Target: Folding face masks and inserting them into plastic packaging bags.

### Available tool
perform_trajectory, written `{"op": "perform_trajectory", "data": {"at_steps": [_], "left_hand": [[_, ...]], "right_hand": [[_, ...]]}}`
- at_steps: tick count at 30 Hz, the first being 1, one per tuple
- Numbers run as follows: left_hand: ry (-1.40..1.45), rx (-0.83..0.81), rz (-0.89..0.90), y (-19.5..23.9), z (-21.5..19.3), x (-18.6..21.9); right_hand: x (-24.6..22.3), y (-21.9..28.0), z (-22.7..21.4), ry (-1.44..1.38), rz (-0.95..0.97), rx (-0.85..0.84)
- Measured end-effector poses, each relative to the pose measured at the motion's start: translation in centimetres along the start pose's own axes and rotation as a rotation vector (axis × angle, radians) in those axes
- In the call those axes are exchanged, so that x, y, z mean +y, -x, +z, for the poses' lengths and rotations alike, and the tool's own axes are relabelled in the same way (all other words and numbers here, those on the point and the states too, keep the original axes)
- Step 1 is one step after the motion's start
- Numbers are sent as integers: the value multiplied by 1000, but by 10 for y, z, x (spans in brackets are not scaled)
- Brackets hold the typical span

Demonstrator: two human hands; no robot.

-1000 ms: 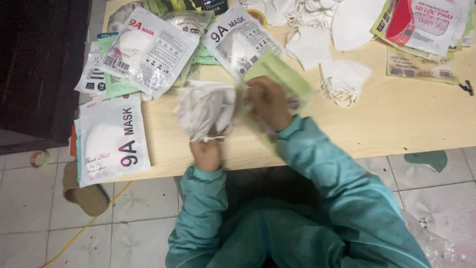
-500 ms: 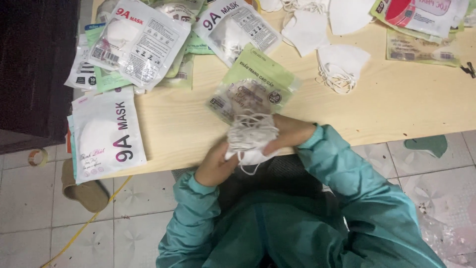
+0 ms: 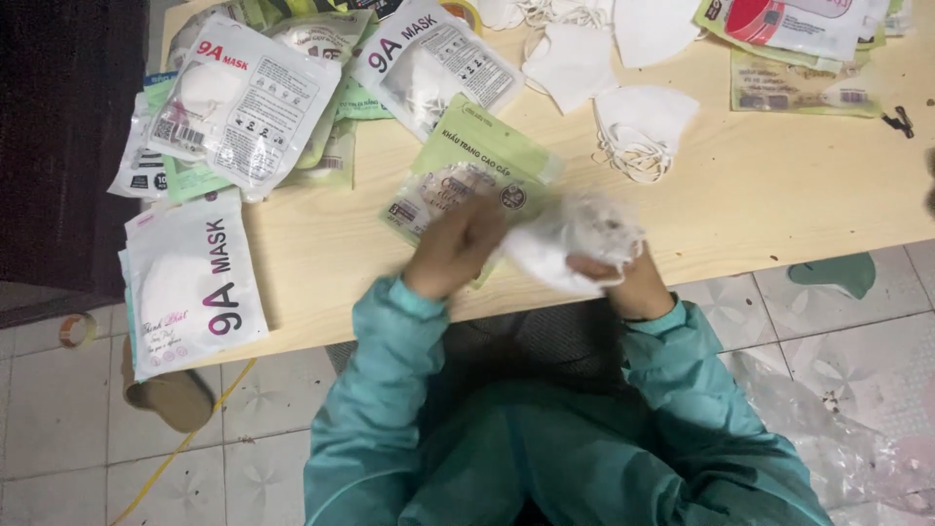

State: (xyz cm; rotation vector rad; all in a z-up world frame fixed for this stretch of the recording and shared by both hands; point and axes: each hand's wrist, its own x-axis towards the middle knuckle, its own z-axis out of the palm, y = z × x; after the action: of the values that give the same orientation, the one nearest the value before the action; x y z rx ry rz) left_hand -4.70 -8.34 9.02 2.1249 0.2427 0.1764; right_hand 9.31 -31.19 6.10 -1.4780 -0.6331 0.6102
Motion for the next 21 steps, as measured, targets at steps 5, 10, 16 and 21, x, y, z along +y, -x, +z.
{"op": "perform_trajectory", "data": {"at_steps": [5, 10, 16, 21], "left_hand": [[-370, 161, -43, -83, 29, 9], [-616, 91, -153, -130, 61, -19], [-632, 216, -117, -106, 70, -20], [-511, 154, -92, -48, 63, -14]], "right_hand": [[25, -9, -20, -11, -185, 404], [36, -3, -22, -411, -93, 593], [33, -3, -18, -493, -113, 604], [45, -7, -22, -472, -152, 568]]}}
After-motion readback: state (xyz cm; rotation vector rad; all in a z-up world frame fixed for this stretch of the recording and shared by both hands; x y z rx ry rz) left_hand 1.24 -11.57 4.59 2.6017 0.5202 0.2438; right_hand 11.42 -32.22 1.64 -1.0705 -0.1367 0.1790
